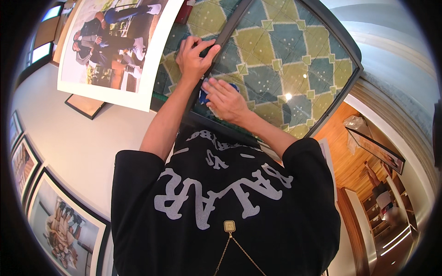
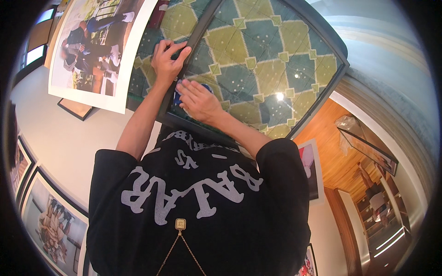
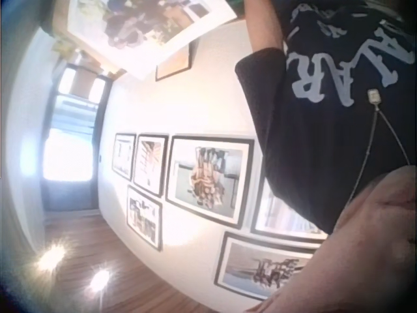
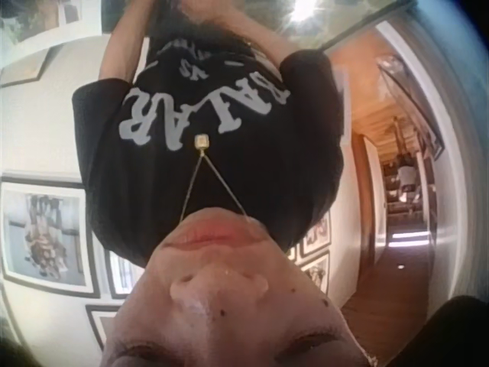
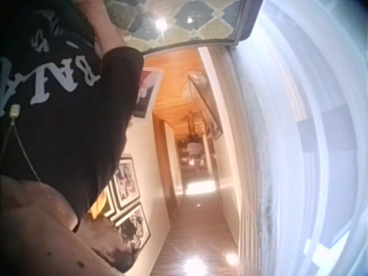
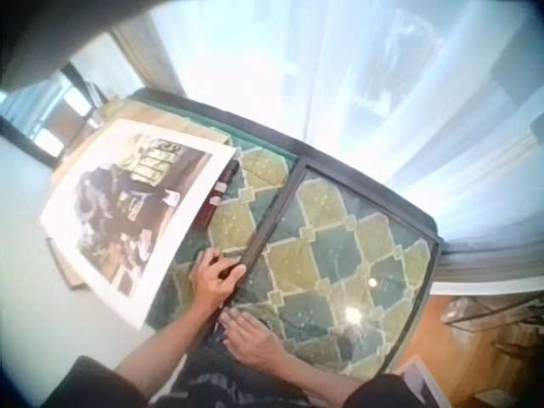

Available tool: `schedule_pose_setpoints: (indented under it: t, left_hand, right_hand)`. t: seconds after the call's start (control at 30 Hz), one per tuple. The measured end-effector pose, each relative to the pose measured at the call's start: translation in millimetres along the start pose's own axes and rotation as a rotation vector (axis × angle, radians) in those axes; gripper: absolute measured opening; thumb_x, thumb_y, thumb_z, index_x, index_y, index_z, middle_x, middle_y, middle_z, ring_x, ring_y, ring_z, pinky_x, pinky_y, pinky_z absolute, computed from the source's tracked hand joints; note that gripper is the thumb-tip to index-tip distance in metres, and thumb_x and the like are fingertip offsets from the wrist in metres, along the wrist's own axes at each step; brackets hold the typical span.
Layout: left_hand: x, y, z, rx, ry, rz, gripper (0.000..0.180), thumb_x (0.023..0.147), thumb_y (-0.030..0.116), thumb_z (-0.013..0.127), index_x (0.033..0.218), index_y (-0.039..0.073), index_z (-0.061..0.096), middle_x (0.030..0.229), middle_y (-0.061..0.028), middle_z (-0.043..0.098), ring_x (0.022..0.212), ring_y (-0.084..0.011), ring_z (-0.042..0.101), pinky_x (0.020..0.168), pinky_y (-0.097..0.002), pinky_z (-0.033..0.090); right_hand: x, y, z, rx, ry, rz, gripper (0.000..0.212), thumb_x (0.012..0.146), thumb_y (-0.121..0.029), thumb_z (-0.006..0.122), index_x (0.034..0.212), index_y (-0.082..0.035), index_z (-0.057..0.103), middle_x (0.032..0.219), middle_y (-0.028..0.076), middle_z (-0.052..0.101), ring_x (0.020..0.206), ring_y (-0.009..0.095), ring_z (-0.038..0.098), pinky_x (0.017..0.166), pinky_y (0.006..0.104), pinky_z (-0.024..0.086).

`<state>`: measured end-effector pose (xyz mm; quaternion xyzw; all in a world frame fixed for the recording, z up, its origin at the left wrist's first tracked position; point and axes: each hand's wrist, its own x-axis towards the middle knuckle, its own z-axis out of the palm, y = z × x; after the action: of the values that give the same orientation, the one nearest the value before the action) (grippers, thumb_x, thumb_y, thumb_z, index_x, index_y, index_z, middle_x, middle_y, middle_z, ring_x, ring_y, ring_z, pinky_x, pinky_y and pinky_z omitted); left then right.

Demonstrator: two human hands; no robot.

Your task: The person assembles a picture frame by placing a backing board, inserting a photograph, and securing the frame with a stapler. They also wipe the glass surface with a cloth and handle multiple framed photos on a table.

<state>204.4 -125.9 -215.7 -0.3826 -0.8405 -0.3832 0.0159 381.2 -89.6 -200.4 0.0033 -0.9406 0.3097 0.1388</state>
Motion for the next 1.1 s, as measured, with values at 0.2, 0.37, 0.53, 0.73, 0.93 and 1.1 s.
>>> schedule_pose_setpoints:
  t: [0.2, 0.37, 0.53, 0.73, 0.93, 1.1]
  left_hand:
    - [-2, -6, 3, 0.021, 0.0, 0.026, 0.023, 0.073, 0.038, 0.077, 0.085, 0.018, 0.076, 0.08, -0.0008, 0.053, 0.077, -0.0221, 0.054, 0.064, -0.0359, 0.046]
    - [-3, -10, 3, 0.027, -0.007, 0.054, 0.024, 0.075, 0.04, 0.076, 0.085, 0.019, 0.076, 0.082, -0.0005, 0.054, 0.08, -0.023, 0.056, 0.064, -0.0374, 0.046]
    - [-4, -15, 6, 0.035, 0.007, 0.078, 0.024, 0.075, 0.041, 0.076, 0.085, 0.019, 0.076, 0.082, 0.0006, 0.055, 0.08, -0.0231, 0.057, 0.064, -0.0381, 0.046]
    - [-5, -23, 10, 0.043, 0.035, 0.117, 0.024, 0.075, 0.042, 0.076, 0.085, 0.021, 0.076, 0.082, 0.0011, 0.056, 0.08, -0.0226, 0.057, 0.064, -0.0374, 0.046]
    - [-5, -22, 10, 0.033, 0.029, 0.113, 0.023, 0.076, 0.043, 0.076, 0.086, 0.022, 0.076, 0.082, 0.0019, 0.056, 0.082, -0.0219, 0.057, 0.065, -0.0382, 0.046]
    - [-6, -25, 13, 0.02, 0.022, 0.103, 0.025, 0.075, 0.045, 0.075, 0.087, 0.023, 0.076, 0.083, 0.0017, 0.056, 0.083, -0.0224, 0.057, 0.067, -0.0382, 0.047]
  right_hand:
    - [-14, -30, 17, 0.161, -0.042, -0.072, 0.024, 0.088, -0.023, 0.059, 0.103, -0.003, 0.06, 0.121, 0.01, 0.061, 0.121, 0.027, 0.053, 0.107, 0.0409, 0.035]
    - [-21, -33, 17, 0.263, -0.045, -0.11, 0.026, 0.089, -0.03, 0.057, 0.095, -0.005, 0.063, 0.111, 0.004, 0.065, 0.114, 0.026, 0.053, 0.108, 0.0447, 0.032]
    - [-40, -27, 1, 0.281, -0.057, -0.04, 0.026, 0.091, -0.034, 0.057, 0.086, -0.011, 0.065, 0.088, 0.0, 0.066, 0.095, 0.023, 0.052, 0.092, 0.0423, 0.037]
    - [-83, -22, -33, 0.365, -0.122, 0.096, 0.026, 0.091, -0.033, 0.058, 0.084, -0.011, 0.069, 0.081, 0.004, 0.064, 0.087, 0.025, 0.051, 0.087, 0.0381, 0.037]
    - [-125, -22, -73, 0.376, -0.23, 0.244, 0.027, 0.092, -0.029, 0.057, 0.082, -0.008, 0.071, 0.074, 0.008, 0.063, 0.087, 0.025, 0.05, 0.086, 0.0368, 0.037]
    - [-146, -31, -84, 0.287, -0.245, 0.376, 0.033, 0.096, -0.031, 0.052, 0.081, -0.008, 0.07, 0.073, 0.01, 0.06, 0.085, 0.026, 0.049, 0.087, 0.0382, 0.036]
